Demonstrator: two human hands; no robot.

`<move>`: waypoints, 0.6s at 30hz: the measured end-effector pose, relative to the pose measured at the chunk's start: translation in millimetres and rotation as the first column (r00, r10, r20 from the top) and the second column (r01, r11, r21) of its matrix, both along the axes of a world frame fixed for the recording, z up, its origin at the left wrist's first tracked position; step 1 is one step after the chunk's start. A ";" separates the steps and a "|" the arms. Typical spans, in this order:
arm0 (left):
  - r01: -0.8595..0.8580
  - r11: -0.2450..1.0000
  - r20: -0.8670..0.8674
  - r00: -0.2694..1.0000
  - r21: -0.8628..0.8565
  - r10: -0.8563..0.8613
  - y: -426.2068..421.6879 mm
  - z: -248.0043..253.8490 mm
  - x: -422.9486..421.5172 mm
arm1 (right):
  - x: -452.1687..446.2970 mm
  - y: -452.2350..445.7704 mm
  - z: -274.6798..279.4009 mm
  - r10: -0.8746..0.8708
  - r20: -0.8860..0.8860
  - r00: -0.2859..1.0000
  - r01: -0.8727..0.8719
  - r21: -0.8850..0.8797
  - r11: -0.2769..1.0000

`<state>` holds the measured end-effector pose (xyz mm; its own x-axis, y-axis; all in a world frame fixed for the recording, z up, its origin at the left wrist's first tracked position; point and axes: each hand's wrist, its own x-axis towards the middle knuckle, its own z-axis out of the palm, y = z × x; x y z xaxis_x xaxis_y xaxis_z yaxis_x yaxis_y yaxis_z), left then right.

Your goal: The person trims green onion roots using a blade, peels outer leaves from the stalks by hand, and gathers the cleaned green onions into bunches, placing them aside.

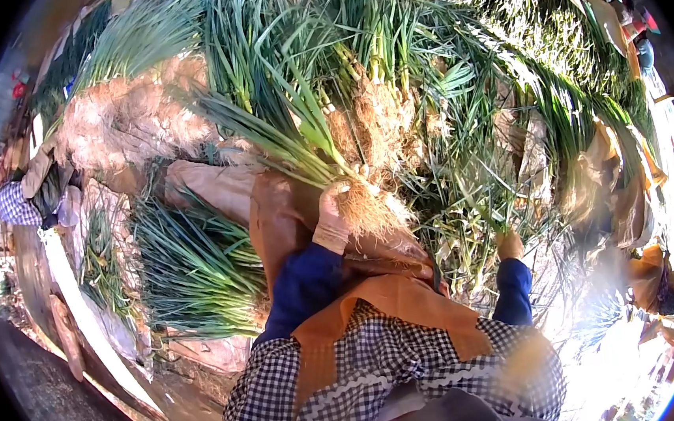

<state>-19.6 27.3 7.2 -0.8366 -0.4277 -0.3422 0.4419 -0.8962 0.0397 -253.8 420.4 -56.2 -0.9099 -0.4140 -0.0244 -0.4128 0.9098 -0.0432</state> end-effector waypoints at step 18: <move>-0.026 0.956 -0.146 0.989 -0.292 -0.017 1.5 35.5 3.1 | -53.9 -419.8 67.8 0.254 0.099 0.962 -0.098 -0.743 0.662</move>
